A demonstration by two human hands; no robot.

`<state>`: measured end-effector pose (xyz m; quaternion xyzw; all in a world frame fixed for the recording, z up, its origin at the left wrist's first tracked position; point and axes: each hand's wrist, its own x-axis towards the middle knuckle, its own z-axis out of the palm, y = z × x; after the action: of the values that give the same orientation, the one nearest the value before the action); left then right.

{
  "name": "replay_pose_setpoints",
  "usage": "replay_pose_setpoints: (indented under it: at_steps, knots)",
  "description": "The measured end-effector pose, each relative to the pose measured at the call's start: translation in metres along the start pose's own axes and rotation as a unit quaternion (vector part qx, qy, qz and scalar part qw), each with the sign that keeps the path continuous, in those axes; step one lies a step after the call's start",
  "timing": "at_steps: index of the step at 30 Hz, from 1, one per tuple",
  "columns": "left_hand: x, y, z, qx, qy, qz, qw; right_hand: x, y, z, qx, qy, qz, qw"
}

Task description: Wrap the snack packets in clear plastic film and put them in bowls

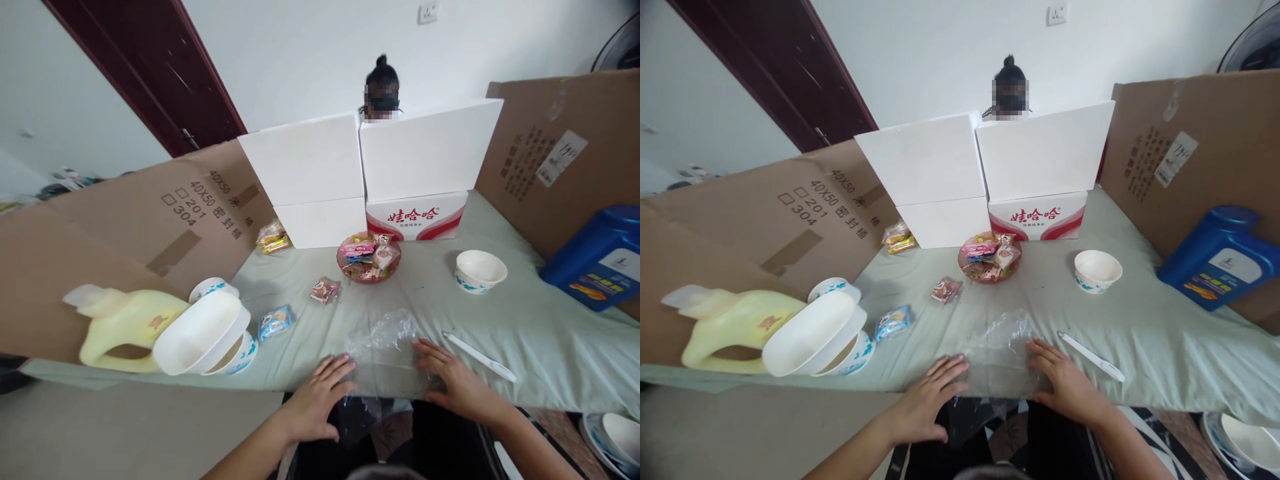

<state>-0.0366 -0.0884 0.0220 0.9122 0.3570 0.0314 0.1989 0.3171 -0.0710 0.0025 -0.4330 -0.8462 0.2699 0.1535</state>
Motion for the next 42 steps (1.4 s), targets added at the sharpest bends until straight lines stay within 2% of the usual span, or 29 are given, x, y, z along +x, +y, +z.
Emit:
replay_pose_setpoints:
  at_steps: [5,9,12,15,17,19,22,24,28,31,35,36,38,40,41,42]
  knots:
    - [0.0,-0.003,0.006,0.022,0.107,0.007,0.994,-0.014,0.009,0.0,0.003,0.001,0.012,1.0]
    - [0.003,-0.006,0.003,-0.035,0.178,-0.024,0.983,-0.024,0.012,0.003,0.013,-0.012,0.012,1.0]
    - [0.004,-0.006,-0.003,-0.087,0.207,-0.047,0.973,-0.03,0.006,0.0,0.051,0.02,0.002,0.998]
    - [0.011,-0.006,-0.006,-0.178,0.232,-0.058,0.954,-0.028,-0.003,-0.003,0.132,0.059,0.007,0.989]
    - [0.022,-0.01,-0.005,-0.255,0.252,-0.106,0.927,-0.021,-0.006,-0.002,0.196,0.09,0.035,0.976]
    - [0.035,-0.015,-0.002,-0.305,0.268,-0.193,0.893,-0.008,-0.005,0.003,0.266,0.134,0.081,0.951]
    - [0.055,-0.023,0.007,-0.294,0.273,-0.306,0.863,0.017,0.001,0.014,0.321,0.212,0.139,0.912]
    - [0.063,-0.026,0.013,-0.267,0.273,-0.339,0.86,0.034,0.006,0.02,0.275,0.234,0.181,0.915]
    - [0.07,-0.026,0.02,-0.219,0.284,-0.368,0.858,0.057,0.009,0.022,0.139,0.21,0.278,0.927]
    - [0.073,-0.023,0.018,-0.124,0.278,-0.414,0.858,0.065,0.008,0.02,0.071,0.203,0.306,0.927]
    - [0.074,-0.019,0.01,-0.051,0.22,-0.448,0.865,0.066,0.003,0.021,-0.006,0.185,0.316,0.931]
    - [0.073,-0.018,0.008,-0.033,0.222,-0.447,0.866,0.065,0.002,0.021,-0.017,0.181,0.316,0.931]
    - [0.071,-0.013,0.006,0.024,0.288,-0.414,0.863,0.063,0.001,0.022,-0.038,0.176,0.31,0.934]
    - [0.07,-0.005,0.006,0.093,0.399,-0.315,0.856,0.061,0.001,0.024,-0.055,0.179,0.295,0.937]
    - [0.071,0.001,0.007,0.115,0.436,-0.243,0.859,0.061,0.002,0.025,-0.06,0.184,0.284,0.939]
    - [0.073,0.007,0.009,0.124,0.445,-0.165,0.872,0.06,0.003,0.026,-0.061,0.192,0.271,0.941]
